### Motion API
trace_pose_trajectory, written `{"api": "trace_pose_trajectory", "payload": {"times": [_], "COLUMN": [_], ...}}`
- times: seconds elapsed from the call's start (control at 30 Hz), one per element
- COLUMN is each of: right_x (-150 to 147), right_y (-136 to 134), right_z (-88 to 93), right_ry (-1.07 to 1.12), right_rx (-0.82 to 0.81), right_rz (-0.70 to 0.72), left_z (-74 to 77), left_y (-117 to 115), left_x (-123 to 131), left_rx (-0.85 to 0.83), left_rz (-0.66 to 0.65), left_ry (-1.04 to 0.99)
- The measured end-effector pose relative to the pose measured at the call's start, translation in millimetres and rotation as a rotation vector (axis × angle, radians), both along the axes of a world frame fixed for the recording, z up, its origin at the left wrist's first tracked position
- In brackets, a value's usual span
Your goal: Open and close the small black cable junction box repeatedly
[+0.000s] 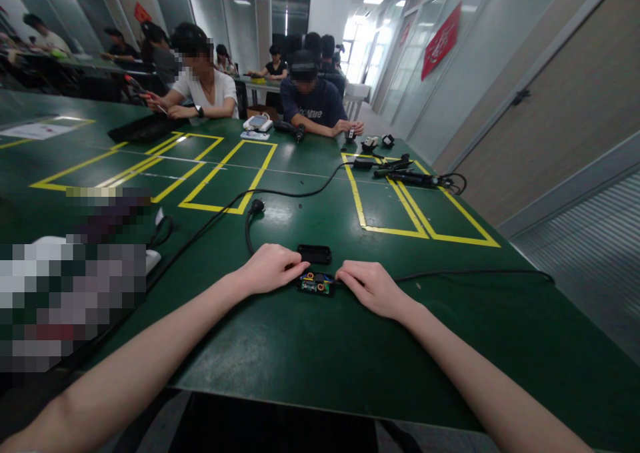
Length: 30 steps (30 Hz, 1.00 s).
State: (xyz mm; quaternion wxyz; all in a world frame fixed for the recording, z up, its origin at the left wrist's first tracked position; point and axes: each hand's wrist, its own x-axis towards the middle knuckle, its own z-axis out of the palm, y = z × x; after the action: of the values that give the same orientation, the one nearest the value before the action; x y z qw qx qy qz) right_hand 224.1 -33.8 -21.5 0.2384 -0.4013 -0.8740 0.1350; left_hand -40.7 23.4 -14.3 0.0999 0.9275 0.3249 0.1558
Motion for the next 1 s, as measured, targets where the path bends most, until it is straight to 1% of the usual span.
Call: {"api": "trace_pose_trajectory", "payload": {"times": [0.17,0.27,0.37,0.57,0.73,0.83,1.0], "right_x": [-2,-3,-3,-7,-11,-12,-13], "right_y": [1,0,-1,-1,-1,-1,3], "right_z": [-6.1,-7.5,-6.9,-3.2,-1.8,-2.4,-7.1], "right_ry": [0.038,0.066,0.076,0.060,0.056,0.058,0.094], "right_rx": [-0.004,-0.018,-0.024,-0.045,-0.015,0.033,0.099], "right_rz": [-0.058,-0.066,-0.072,-0.142,-0.188,-0.224,-0.266], "left_z": [0.3,1.4,3.1,4.1,3.1,4.4,6.9], "left_y": [-2,-3,-3,-5,-4,-4,-5], "left_x": [2,3,3,5,6,7,8], "left_rx": [-0.005,-0.004,0.008,0.024,0.034,0.036,-0.016], "left_rz": [0.007,0.005,0.000,0.034,0.061,0.095,0.202], "left_ry": [0.022,0.046,0.076,0.106,0.121,0.126,0.112]}}
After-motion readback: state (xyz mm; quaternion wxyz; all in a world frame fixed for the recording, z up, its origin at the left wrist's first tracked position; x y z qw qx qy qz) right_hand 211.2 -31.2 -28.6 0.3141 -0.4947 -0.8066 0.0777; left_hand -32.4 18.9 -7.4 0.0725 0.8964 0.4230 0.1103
